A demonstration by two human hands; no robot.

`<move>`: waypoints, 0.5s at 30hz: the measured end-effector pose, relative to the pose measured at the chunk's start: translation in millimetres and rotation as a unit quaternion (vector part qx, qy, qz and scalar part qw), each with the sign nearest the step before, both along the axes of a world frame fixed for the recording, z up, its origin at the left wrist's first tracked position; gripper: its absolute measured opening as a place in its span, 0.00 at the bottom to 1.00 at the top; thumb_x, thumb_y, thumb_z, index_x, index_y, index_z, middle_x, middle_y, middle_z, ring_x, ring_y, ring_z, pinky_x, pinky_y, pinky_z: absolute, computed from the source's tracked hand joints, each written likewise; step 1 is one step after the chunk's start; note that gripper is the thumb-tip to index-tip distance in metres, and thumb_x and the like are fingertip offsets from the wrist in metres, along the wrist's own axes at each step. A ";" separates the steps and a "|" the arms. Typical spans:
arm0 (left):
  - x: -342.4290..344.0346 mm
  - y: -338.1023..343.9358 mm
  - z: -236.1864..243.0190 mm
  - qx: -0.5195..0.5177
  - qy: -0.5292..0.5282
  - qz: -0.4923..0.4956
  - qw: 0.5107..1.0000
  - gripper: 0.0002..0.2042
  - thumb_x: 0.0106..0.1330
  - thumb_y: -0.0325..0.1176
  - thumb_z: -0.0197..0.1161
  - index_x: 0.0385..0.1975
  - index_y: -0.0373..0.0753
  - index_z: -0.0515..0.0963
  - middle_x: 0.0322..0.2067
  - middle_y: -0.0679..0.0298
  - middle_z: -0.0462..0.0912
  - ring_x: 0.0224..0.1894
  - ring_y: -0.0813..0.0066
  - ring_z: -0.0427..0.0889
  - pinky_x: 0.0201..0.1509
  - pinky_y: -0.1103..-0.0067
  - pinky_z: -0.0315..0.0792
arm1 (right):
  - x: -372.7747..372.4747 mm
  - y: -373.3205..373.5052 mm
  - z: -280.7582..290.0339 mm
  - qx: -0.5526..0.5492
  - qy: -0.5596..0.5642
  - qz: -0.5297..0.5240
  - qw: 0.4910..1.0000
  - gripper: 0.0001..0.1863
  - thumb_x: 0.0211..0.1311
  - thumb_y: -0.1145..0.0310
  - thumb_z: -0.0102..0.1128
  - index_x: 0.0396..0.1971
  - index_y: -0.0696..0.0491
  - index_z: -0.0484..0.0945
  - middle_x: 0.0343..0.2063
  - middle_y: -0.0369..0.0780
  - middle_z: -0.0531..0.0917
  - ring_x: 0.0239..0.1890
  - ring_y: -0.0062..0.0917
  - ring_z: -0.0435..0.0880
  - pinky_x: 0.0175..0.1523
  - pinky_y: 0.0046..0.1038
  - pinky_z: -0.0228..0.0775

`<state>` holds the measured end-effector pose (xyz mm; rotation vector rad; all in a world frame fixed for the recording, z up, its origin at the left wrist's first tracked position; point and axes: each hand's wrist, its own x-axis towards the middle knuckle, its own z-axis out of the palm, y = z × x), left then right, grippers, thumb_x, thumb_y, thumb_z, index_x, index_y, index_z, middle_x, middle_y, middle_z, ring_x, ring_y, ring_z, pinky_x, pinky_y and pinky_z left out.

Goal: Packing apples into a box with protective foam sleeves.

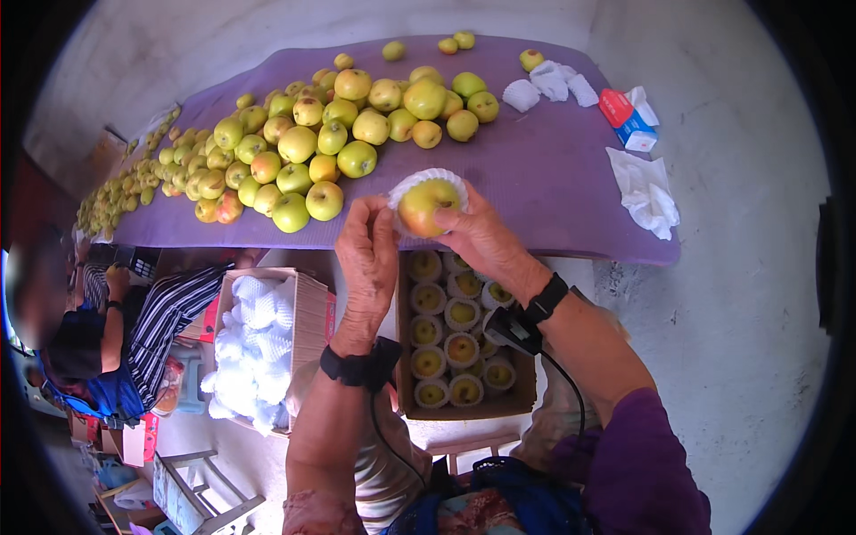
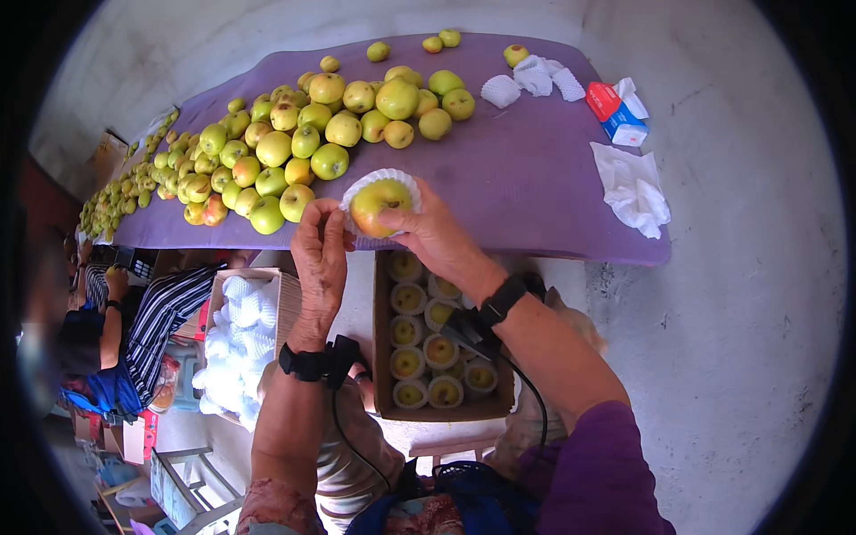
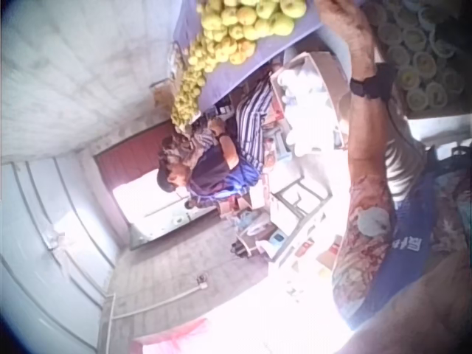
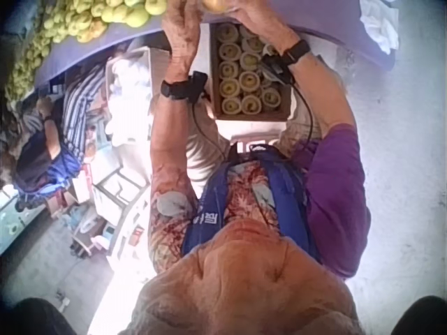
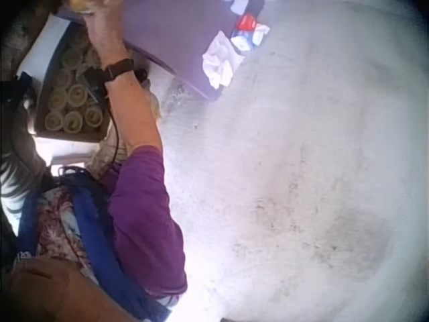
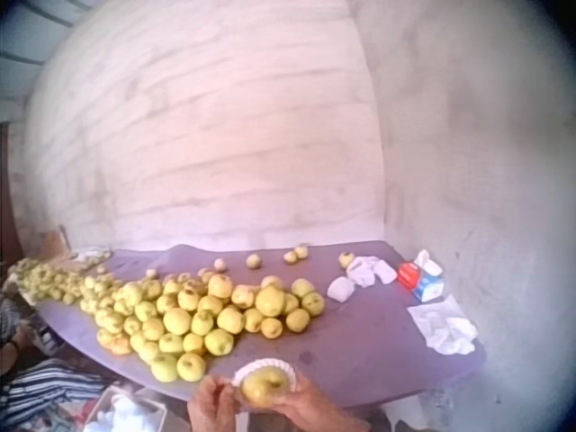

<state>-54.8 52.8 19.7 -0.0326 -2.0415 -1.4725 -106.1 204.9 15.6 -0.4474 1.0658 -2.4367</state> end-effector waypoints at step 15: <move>7.4 6.4 3.9 -0.044 -0.019 0.021 0.999 0.03 0.65 0.27 0.57 0.34 0.36 0.72 0.23 0.61 0.76 0.24 0.70 0.75 0.30 0.76 0.71 | 0.6 -5.9 -7.9 0.019 0.070 -0.086 0.994 0.31 0.50 0.75 0.66 0.55 0.58 0.63 0.47 0.40 0.74 0.50 0.25 0.75 0.57 0.28 0.70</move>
